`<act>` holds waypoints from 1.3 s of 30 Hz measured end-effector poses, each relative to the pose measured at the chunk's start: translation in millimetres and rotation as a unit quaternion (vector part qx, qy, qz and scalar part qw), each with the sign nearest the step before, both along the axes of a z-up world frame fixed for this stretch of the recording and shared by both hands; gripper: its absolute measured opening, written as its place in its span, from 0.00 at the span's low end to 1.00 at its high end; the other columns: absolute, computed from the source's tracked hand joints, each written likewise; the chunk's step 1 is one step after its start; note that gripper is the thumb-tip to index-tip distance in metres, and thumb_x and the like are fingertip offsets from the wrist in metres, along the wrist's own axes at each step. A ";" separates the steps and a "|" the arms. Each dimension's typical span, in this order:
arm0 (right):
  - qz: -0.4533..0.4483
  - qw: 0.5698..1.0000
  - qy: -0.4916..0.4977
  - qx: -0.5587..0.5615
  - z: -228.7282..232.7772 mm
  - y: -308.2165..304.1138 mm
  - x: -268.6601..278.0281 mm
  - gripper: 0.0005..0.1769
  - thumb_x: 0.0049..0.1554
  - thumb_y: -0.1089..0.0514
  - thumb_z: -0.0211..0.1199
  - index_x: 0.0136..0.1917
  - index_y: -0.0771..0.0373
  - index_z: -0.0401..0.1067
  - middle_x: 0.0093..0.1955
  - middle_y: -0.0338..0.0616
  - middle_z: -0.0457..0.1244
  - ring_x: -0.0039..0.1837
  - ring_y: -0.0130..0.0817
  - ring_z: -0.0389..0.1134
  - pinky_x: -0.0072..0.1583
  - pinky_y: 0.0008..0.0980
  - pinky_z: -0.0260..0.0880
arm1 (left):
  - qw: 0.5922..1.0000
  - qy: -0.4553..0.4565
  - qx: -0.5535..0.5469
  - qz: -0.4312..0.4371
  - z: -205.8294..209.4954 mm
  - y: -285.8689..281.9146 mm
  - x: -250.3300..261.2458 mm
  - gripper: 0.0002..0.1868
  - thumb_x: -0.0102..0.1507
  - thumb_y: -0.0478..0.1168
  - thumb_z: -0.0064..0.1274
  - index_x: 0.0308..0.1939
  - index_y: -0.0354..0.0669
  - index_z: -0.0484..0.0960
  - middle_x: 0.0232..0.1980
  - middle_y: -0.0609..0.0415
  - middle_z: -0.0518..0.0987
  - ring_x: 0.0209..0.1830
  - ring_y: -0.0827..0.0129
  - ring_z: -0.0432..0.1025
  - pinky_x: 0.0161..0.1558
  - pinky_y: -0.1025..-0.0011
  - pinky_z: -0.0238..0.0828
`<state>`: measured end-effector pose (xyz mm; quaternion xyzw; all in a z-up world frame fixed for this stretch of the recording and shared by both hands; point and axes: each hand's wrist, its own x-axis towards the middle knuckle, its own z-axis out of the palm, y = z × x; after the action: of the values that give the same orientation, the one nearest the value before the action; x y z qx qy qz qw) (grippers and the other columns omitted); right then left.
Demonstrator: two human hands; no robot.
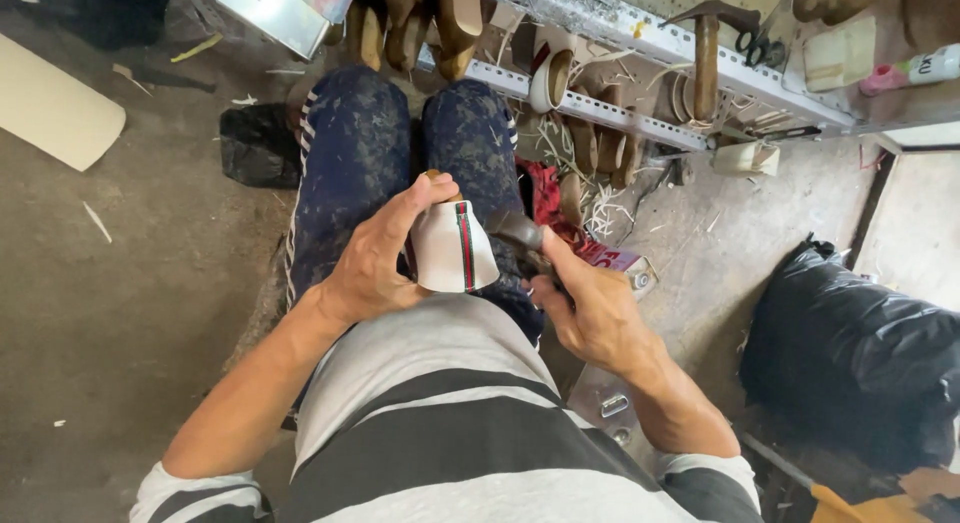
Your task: Applying glue to shoe components and lasting the leather upper onto the sole using pliers and a hammer.
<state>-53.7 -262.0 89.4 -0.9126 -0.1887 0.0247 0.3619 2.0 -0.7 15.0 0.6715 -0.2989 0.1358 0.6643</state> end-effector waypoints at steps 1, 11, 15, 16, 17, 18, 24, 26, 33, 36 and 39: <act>0.010 0.999 -0.037 -0.031 2.4 5.0 4.6 0.31 0.58 0.62 0.65 0.73 0.68 0.67 0.41 0.48 0.72 0.40 0.45 0.76 0.39 0.38 0.75 | 1.000 -0.003 0.003 0.002 0.5 0.3 -0.7 0.55 0.51 0.29 0.73 0.77 0.26 0.56 0.66 0.32 0.76 0.68 0.38 0.71 0.69 0.49 0.67; -0.101 0.992 0.078 -0.009 20.2 7.2 23.8 0.15 0.60 0.55 0.65 0.59 0.59 0.75 0.37 0.47 0.66 0.39 0.47 0.70 0.43 0.39 0.70 | 0.993 0.082 0.082 0.030 -11.1 13.7 12.7 0.57 0.46 0.33 0.75 0.76 0.30 0.62 0.68 0.40 0.74 0.70 0.47 0.70 0.70 0.55 0.65; -0.125 0.978 0.154 0.064 5.2 26.5 13.9 0.12 0.58 0.52 0.67 0.53 0.59 0.75 0.33 0.46 0.66 0.37 0.38 0.68 0.42 0.38 0.68 | 0.994 0.081 0.072 0.031 -21.1 17.4 48.0 0.52 0.55 0.42 0.74 0.76 0.31 0.62 0.69 0.38 0.71 0.69 0.44 0.68 0.70 0.52 0.63; -0.107 0.972 0.194 0.076 2.5 32.9 13.3 0.11 0.61 0.50 0.62 0.51 0.58 0.75 0.33 0.46 0.68 0.38 0.39 0.71 0.42 0.38 0.70 | 0.992 0.108 0.065 0.014 -23.1 18.3 54.8 0.50 0.56 0.43 0.73 0.76 0.33 0.62 0.68 0.38 0.70 0.67 0.44 0.68 0.68 0.51 0.64; -0.090 0.964 0.235 0.088 -0.2 39.1 10.3 0.12 0.63 0.49 0.58 0.50 0.58 0.76 0.32 0.45 0.70 0.38 0.41 0.73 0.43 0.39 0.72 | 0.989 0.137 0.057 -0.003 -25.5 18.8 58.8 0.48 0.58 0.44 0.71 0.76 0.35 0.63 0.67 0.38 0.70 0.65 0.45 0.69 0.66 0.50 0.65; -0.093 0.963 0.236 0.087 -1.3 45.0 11.2 0.12 0.63 0.49 0.58 0.50 0.58 0.76 0.32 0.45 0.70 0.38 0.41 0.73 0.43 0.39 0.72 | 0.989 0.137 0.056 -0.006 -24.4 16.0 60.2 0.48 0.58 0.44 0.71 0.76 0.35 0.63 0.67 0.38 0.70 0.65 0.45 0.69 0.66 0.50 0.65; -0.023 0.972 0.234 -0.026 -9.6 64.4 7.1 0.27 0.67 0.52 0.48 0.74 0.69 0.57 0.71 0.56 0.63 0.71 0.54 0.65 0.68 0.46 0.62 | 0.972 0.181 0.140 -0.052 -9.4 10.3 58.3 0.46 0.65 0.53 0.64 0.77 0.38 0.56 0.74 0.39 0.63 0.75 0.48 0.63 0.74 0.54 0.59; -0.049 0.965 0.258 -0.009 -0.3 67.9 12.1 0.29 0.68 0.51 0.46 0.77 0.69 0.55 0.75 0.60 0.60 0.75 0.55 0.61 0.71 0.45 0.59 | 0.974 0.168 0.146 -0.049 -12.1 10.5 56.0 0.50 0.62 0.54 0.65 0.78 0.37 0.54 0.75 0.38 0.63 0.76 0.46 0.62 0.73 0.52 0.60; -0.033 0.933 0.358 0.029 19.1 61.3 24.7 0.28 0.66 0.45 0.45 0.72 0.62 0.62 0.64 0.44 0.70 0.64 0.36 0.70 0.64 0.36 0.64 | 0.972 0.162 0.163 -0.041 -10.8 11.6 48.1 0.47 0.62 0.40 0.63 0.79 0.39 0.52 0.76 0.38 0.62 0.77 0.46 0.61 0.74 0.52 0.62; -0.018 0.927 0.370 0.065 24.7 62.1 24.3 0.25 0.67 0.44 0.44 0.67 0.64 0.64 0.60 0.41 0.71 0.63 0.30 0.71 0.65 0.34 0.67 | 0.977 0.144 0.150 -0.037 -12.0 9.1 44.5 0.47 0.65 0.43 0.65 0.79 0.39 0.51 0.78 0.39 0.61 0.79 0.46 0.59 0.77 0.51 0.61; -0.090 0.904 0.417 -0.024 28.4 72.6 25.7 0.21 0.65 0.40 0.45 0.61 0.54 0.66 0.38 0.31 0.73 0.44 0.30 0.68 0.54 0.32 0.64 | 0.974 0.164 0.153 -0.034 -9.2 9.4 47.7 0.46 0.64 0.41 0.65 0.79 0.40 0.53 0.76 0.39 0.62 0.77 0.47 0.61 0.76 0.53 0.61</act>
<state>-27.9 -189.4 117.8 -0.8402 0.0627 0.3751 0.3865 49.8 8.7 5.8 0.7677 -0.2257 -0.0468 0.5979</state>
